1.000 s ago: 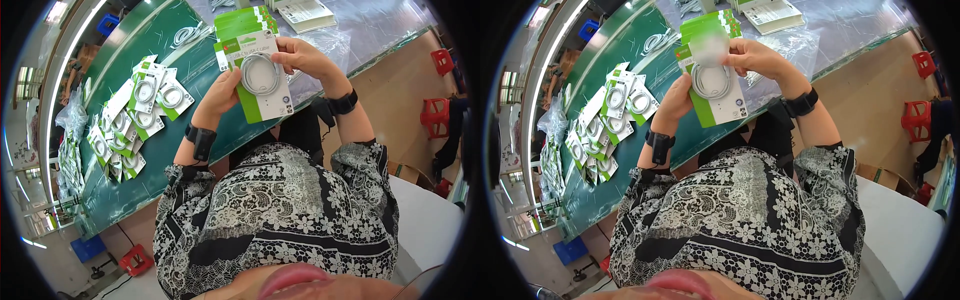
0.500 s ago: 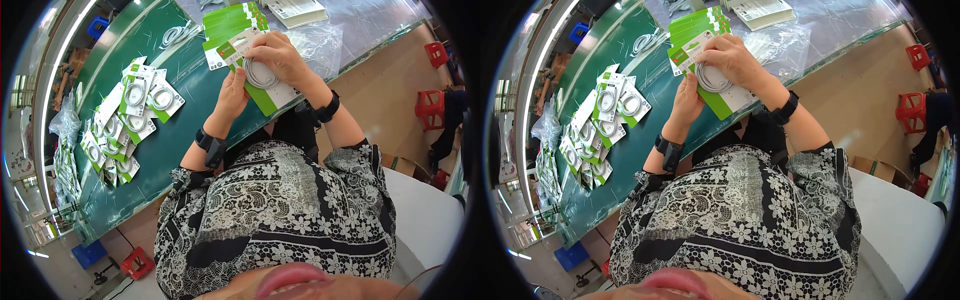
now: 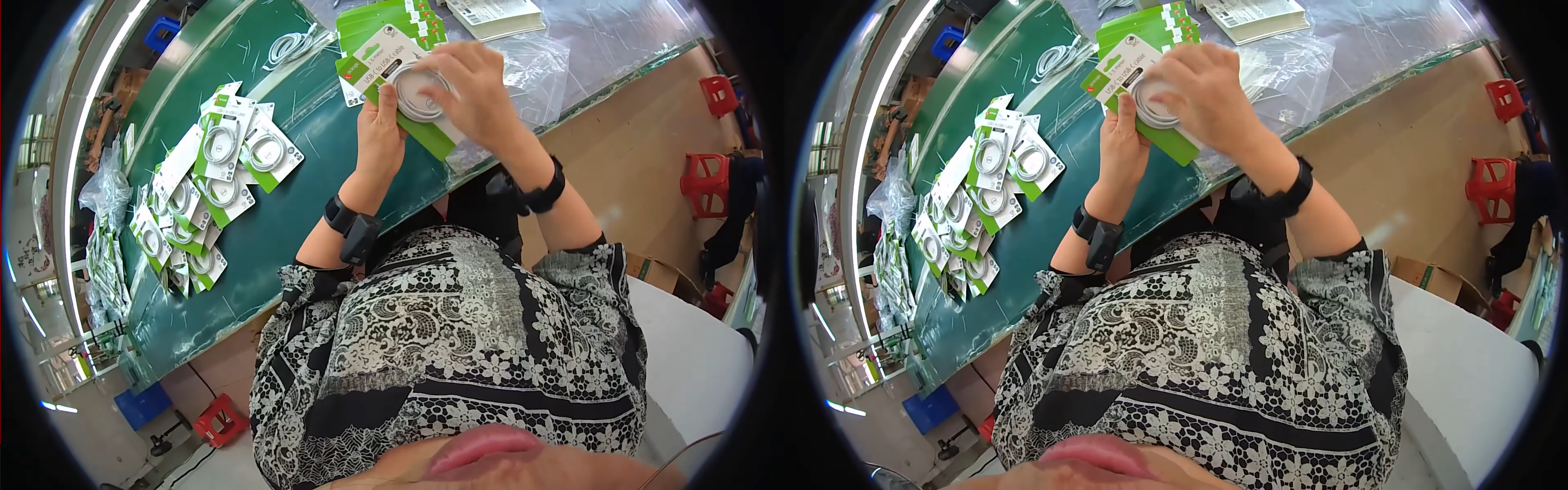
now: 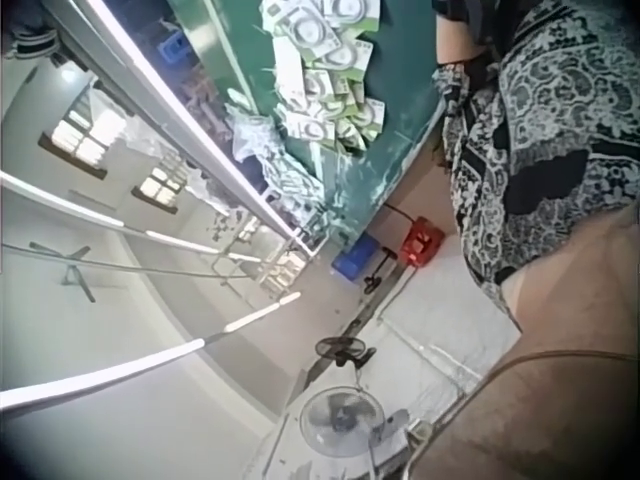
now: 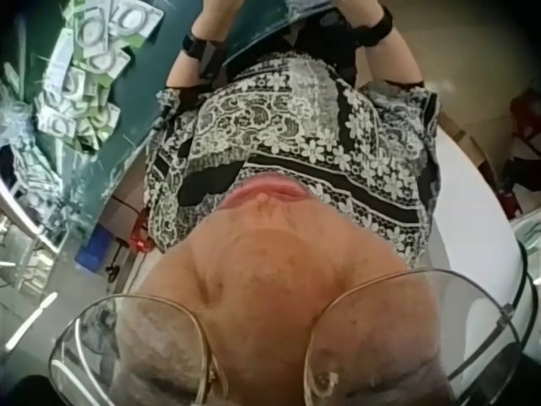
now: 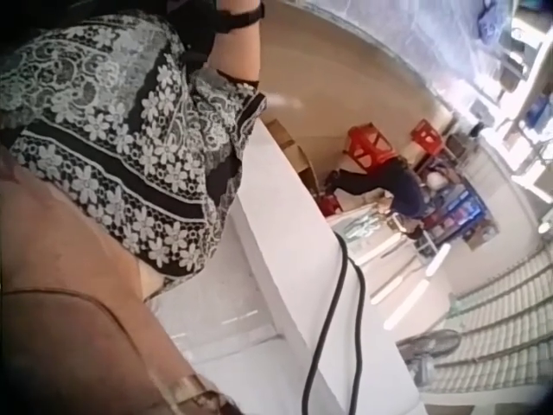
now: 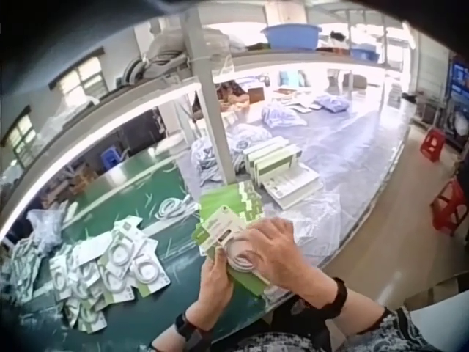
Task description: The person packages a cable by hand, picking up a cardboard backing and a plastic tie, threading the tie through the backing to secure the cable, and then placing the assembled unit onto a stack.
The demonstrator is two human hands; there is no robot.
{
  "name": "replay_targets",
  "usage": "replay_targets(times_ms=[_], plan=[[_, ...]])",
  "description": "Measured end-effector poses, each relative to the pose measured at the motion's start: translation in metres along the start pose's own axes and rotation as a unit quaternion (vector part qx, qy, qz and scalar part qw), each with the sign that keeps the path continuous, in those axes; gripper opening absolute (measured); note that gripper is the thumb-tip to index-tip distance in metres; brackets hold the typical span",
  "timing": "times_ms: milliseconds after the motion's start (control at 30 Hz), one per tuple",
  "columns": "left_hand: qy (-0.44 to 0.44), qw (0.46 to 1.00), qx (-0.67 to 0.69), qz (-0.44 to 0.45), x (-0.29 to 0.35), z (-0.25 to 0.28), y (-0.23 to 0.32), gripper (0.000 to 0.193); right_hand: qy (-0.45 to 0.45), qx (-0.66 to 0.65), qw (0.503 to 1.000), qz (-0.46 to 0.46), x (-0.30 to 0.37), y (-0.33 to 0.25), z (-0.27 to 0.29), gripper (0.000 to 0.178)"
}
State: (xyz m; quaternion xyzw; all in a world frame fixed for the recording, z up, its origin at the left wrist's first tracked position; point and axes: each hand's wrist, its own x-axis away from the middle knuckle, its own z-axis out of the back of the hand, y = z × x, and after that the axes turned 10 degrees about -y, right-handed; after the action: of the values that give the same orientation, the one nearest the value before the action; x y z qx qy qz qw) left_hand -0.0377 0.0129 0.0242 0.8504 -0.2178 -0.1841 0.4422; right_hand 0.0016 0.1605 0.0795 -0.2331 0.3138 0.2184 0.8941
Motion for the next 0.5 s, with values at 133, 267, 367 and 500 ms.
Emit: replay_targets(times_ms=[133, 267, 367, 500], plan=[[0.018, 0.999, 0.019, -0.019, 0.004, -0.004, 0.001, 0.035, -0.041, -0.027, 0.995, -0.09, 0.021, -0.013, -0.02, 0.022], [0.01, 0.993, 0.116, 0.025, 0.006, -0.009, 0.009, 0.035, -0.036, -0.007, 0.996, -0.084, 0.031, -0.012, -0.028, 0.023], [0.0, 0.994, 0.104, 0.035, 0.008, -0.007, 0.014, 0.036, -0.039, -0.006, 0.997, -0.068, 0.036, -0.009, -0.027, 0.022], [-0.008, 0.993, 0.109, 0.053, 0.01, -0.007, 0.017, 0.037, -0.045, -0.022, 0.997, -0.06, 0.037, -0.004, -0.025, 0.019]])
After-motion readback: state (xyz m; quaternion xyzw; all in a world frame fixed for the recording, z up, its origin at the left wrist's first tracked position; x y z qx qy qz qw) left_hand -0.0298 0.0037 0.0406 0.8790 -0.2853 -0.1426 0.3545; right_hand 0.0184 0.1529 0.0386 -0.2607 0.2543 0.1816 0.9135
